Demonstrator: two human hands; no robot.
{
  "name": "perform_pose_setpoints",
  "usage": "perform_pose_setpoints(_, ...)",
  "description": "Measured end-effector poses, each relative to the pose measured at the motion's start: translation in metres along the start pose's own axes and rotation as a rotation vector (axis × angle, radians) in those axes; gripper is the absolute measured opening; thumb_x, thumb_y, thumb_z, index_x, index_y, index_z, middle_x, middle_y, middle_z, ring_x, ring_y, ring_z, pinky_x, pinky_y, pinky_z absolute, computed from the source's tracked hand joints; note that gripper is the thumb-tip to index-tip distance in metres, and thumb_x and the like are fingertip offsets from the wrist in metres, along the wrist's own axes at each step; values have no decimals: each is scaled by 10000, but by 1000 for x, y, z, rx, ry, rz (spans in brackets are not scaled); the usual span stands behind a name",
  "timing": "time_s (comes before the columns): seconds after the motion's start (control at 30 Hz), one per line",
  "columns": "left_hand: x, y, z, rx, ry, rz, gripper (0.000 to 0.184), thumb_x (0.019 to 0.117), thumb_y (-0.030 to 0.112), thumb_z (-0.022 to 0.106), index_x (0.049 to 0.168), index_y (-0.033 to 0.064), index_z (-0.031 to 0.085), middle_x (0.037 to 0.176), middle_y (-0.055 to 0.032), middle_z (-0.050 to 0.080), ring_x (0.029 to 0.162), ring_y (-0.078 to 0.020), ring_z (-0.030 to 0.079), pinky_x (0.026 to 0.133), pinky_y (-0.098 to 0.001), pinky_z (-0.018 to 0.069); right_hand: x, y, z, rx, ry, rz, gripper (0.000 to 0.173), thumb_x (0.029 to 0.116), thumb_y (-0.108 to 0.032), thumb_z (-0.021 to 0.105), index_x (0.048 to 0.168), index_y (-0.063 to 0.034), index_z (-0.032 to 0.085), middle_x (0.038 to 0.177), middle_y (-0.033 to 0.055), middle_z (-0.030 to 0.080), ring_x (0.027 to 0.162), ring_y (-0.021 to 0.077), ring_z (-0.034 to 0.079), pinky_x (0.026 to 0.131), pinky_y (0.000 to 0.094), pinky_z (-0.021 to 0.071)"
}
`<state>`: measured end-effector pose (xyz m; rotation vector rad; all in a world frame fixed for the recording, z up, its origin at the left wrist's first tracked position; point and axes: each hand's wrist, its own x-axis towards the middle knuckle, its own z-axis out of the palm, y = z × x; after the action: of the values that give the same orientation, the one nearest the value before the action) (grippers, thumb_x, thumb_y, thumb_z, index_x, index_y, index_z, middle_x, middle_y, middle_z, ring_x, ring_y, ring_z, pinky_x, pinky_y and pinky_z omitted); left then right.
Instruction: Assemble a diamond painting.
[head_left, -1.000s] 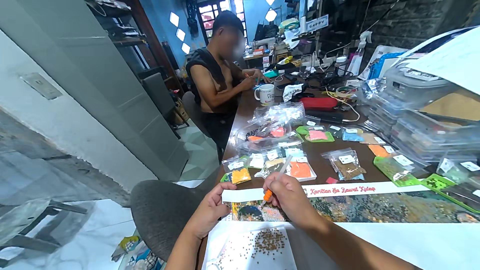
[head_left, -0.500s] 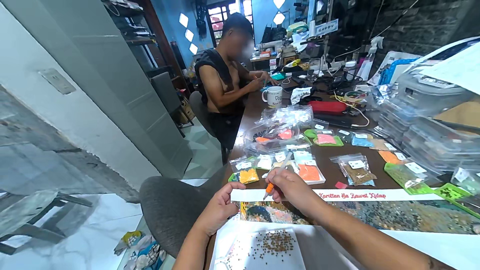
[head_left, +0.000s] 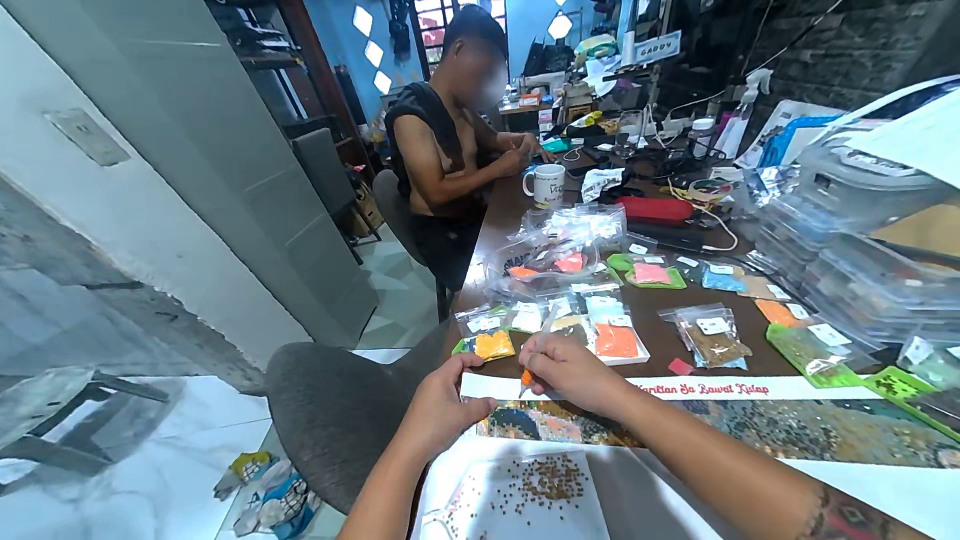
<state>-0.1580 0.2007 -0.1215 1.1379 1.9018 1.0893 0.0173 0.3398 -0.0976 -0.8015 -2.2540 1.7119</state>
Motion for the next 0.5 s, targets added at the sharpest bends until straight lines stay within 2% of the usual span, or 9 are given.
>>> perform_pose_setpoints(0.3, 1, 0, -2, 34, -18, -21, 591, 816, 129, 845, 1341, 102, 575, 1085, -75, 713, 945, -145, 707, 866, -340, 584, -1, -6, 3, -198, -29, -62, 193, 1082, -166, 493, 1035, -35, 627, 789, 36, 601, 681, 69, 582, 672, 241, 504)
perform_pose_setpoints(0.5, 0, 1, -4, 46, -76, -38, 669, 774, 135, 868, 1369, 141, 561, 1161, -80, 694, 1016, -161, 698, 910, -368, 577, -1, -9, 5, -270, -26, -76, 199, 1083, -178, 497, 1039, -32, 624, 779, 34, 594, 680, 72, 578, 678, 251, 501)
